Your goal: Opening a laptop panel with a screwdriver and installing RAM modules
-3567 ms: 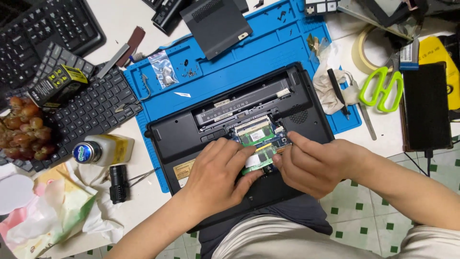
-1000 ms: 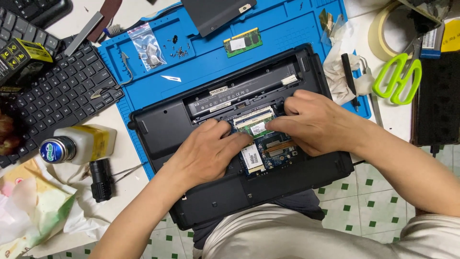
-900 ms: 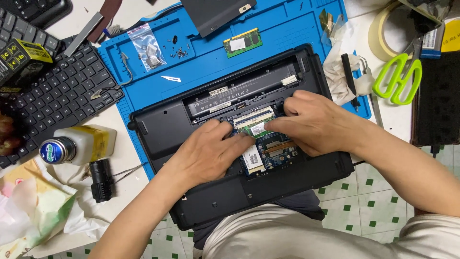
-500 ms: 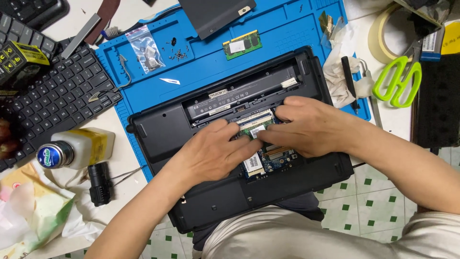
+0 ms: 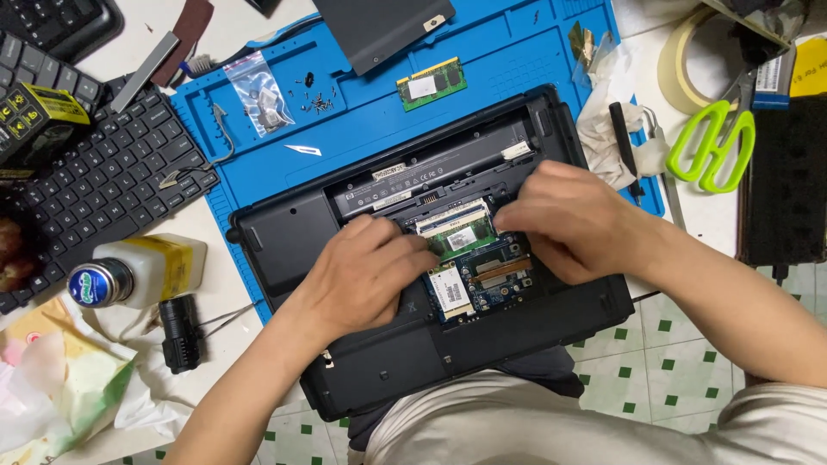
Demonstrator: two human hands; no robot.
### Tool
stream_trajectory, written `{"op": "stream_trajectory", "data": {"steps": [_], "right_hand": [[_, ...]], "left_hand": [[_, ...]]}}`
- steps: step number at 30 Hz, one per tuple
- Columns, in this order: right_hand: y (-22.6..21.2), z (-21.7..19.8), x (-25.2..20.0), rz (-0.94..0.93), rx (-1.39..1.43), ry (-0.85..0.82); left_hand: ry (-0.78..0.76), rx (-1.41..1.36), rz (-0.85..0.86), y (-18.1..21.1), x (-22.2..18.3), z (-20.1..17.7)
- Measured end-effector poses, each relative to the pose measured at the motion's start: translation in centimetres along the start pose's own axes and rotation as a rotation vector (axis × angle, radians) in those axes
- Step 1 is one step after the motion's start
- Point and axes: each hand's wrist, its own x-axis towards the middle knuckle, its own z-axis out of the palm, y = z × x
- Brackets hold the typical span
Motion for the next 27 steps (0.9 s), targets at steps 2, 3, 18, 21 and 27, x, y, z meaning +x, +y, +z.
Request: {"op": "stream_trajectory", "data": {"steps": [2,3,18,21,27], "right_hand": [[-0.8,-0.1,0.8,0.007,-0.043,-0.043],[-1.2,-0.2,1.2,0.015,-0.087,-0.086],[-0.7,-0.1,1.5,-0.082,-0.217,-0.193],[-0.4,0.2,1.8,-0.112,-0.246,-0.216],[-0.6,0.3,2.7,-0.215,-0.356,-0.251]], "left_hand": [[-0.022,0.002,0.018,0.4,-0.1,0.1],[-0.043,0.003,0.037,0.6,-0.1,0.2],[-0.101,0.113,0.171,0.1,0.0,0.5],[-0.12,0.128,0.186,-0.3,0.1,0.7],[-0.14,0.128,0.179,-0.6,0.2,0.8]]}}
